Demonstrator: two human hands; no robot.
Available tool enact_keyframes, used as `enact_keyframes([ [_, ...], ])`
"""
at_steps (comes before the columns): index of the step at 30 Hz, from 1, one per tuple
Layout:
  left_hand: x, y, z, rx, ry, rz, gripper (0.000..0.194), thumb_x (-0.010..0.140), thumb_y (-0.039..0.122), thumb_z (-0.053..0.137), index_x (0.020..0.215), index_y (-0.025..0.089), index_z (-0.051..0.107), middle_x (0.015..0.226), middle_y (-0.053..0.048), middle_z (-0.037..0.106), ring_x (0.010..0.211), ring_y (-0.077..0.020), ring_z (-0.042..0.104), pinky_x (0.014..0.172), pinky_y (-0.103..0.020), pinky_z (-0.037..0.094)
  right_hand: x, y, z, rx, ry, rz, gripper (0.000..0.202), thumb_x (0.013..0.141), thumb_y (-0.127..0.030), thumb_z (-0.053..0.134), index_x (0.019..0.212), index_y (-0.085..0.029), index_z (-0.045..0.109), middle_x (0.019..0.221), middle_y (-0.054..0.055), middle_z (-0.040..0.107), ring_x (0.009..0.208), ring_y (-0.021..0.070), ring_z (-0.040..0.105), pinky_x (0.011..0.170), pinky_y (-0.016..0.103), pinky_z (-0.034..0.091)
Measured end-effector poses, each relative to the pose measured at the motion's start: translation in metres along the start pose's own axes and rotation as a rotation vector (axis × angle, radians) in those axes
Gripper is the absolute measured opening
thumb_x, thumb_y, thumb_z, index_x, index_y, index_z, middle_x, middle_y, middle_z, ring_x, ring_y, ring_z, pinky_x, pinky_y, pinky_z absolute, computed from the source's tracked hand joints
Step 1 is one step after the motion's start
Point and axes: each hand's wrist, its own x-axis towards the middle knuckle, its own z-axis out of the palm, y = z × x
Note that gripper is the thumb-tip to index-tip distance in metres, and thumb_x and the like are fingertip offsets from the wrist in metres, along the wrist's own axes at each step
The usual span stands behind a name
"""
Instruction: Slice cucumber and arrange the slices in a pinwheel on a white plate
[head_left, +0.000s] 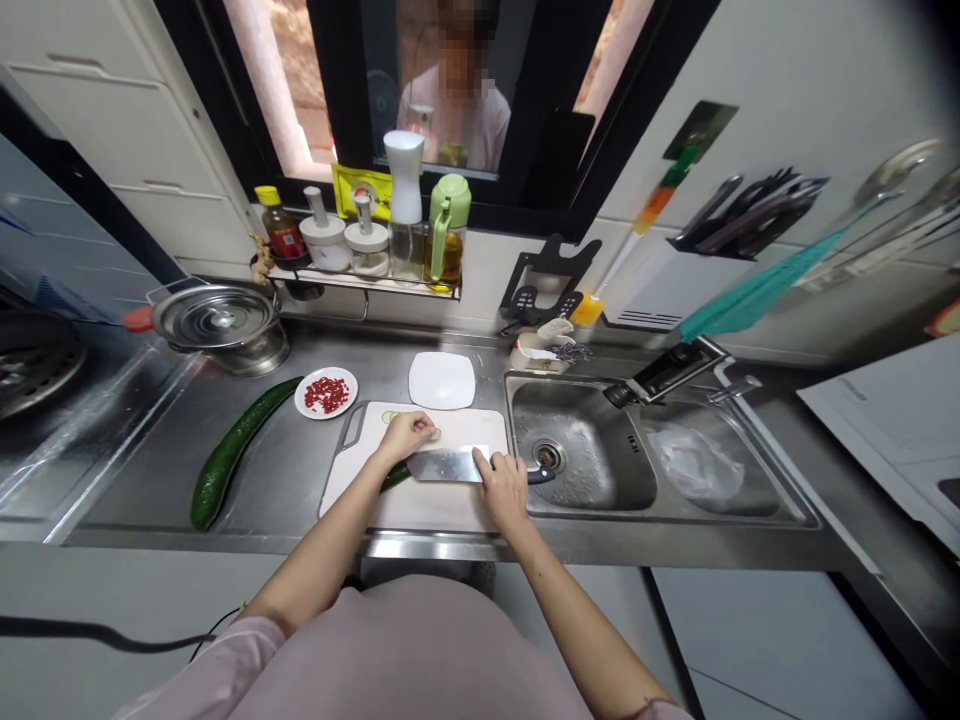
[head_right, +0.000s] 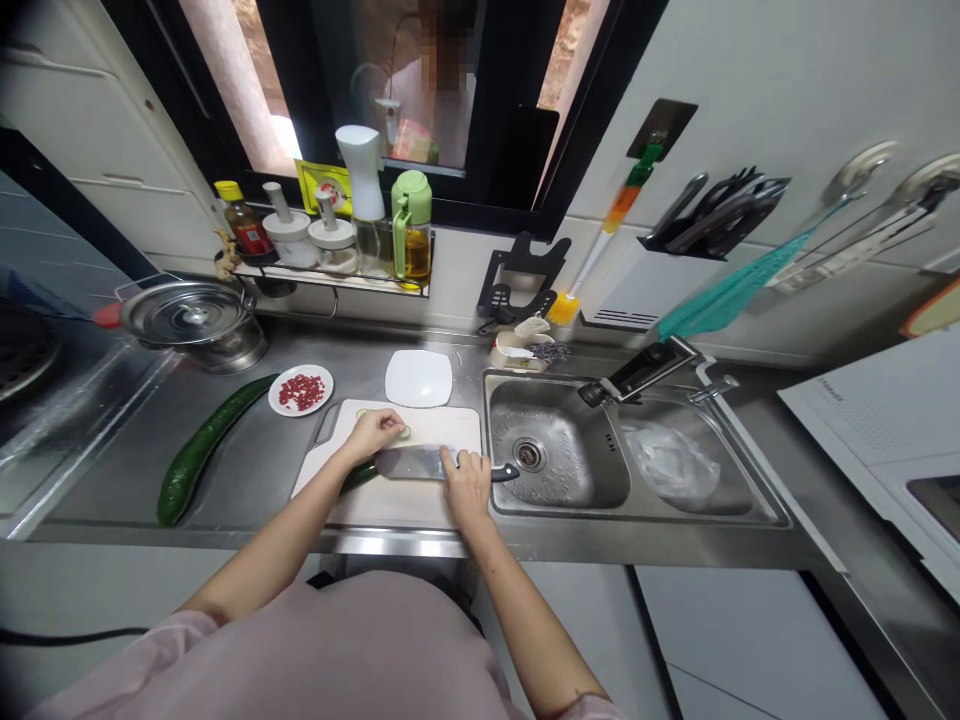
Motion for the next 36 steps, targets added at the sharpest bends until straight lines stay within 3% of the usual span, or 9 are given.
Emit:
enact_keyframes([
  [6, 0.03, -0.025, -0.004, 0.131, 0.037, -0.116, 0.014, 0.074, 0.031, 0.063, 0.076, 0.019, 0.069, 0.072, 0.0, 0.068, 0.068, -0.0136, 0.058, 0.064, -0.023, 0.038, -0.006, 0.007, 0.006, -0.003, -0.01, 0.039, 0.046, 0.088, -0.02, 0.053, 0.133, -0.027, 0.055, 0.093, 0.009, 0.057, 0.088, 0.0218, 0.043, 0.083, 0.035, 0.024],
  [11, 0.041, -0.032, -0.005, 0.261, 0.008, -0.171, 0.012, 0.075, 0.03, 0.062, 0.079, 0.02, 0.069, 0.08, -0.001, 0.071, 0.071, -0.0138, 0.059, 0.062, -0.023, 0.036, -0.008, 0.01, 0.01, -0.007, 0.022, 0.057, 0.05, 0.083, -0.018, 0.058, 0.132, -0.027, 0.055, 0.09, 0.006, 0.056, 0.087, 0.0209, 0.044, 0.082, 0.034, 0.025],
  [20, 0.047, -0.036, -0.008, 0.492, 0.022, -0.137, 0.015, 0.081, 0.027, 0.057, 0.085, 0.022, 0.07, 0.092, -0.004, 0.069, 0.082, -0.0174, 0.06, 0.066, -0.025, 0.038, -0.01, 0.011, 0.007, 0.005, 0.009, 0.064, 0.047, 0.083, -0.018, 0.058, 0.13, -0.026, 0.057, 0.09, 0.007, 0.057, 0.087, 0.021, 0.045, 0.082, 0.034, 0.026],
  [26, 0.048, -0.04, -0.007, 0.48, 0.056, -0.116, 0.015, 0.08, 0.03, 0.062, 0.092, 0.022, 0.068, 0.094, -0.004, 0.067, 0.087, -0.0177, 0.059, 0.073, -0.025, 0.041, -0.01, 0.011, 0.007, 0.01, -0.03, 0.086, 0.047, 0.085, -0.02, 0.057, 0.131, -0.027, 0.056, 0.093, 0.007, 0.058, 0.089, 0.0215, 0.046, 0.085, 0.035, 0.026],
  [32, 0.045, -0.038, -0.007, 0.507, 0.056, -0.093, 0.015, 0.082, 0.032, 0.059, 0.08, 0.02, 0.069, 0.092, -0.006, 0.067, 0.089, -0.0188, 0.058, 0.074, -0.026, 0.041, -0.009, 0.013, 0.012, 0.031, -0.051, 0.093, 0.049, 0.084, -0.019, 0.058, 0.132, -0.026, 0.055, 0.096, 0.008, 0.059, 0.092, 0.0219, 0.046, 0.085, 0.035, 0.025],
  [36, 0.044, -0.039, -0.007, 0.434, 0.123, -0.118, 0.018, 0.082, 0.032, 0.058, 0.078, 0.021, 0.071, 0.092, -0.007, 0.069, 0.089, -0.0199, 0.06, 0.074, -0.027, 0.042, -0.009, 0.012, 0.009, 0.046, -0.05, 0.108, 0.049, 0.083, -0.018, 0.058, 0.132, -0.026, 0.056, 0.096, 0.007, 0.06, 0.091, 0.0215, 0.047, 0.085, 0.034, 0.025],
])
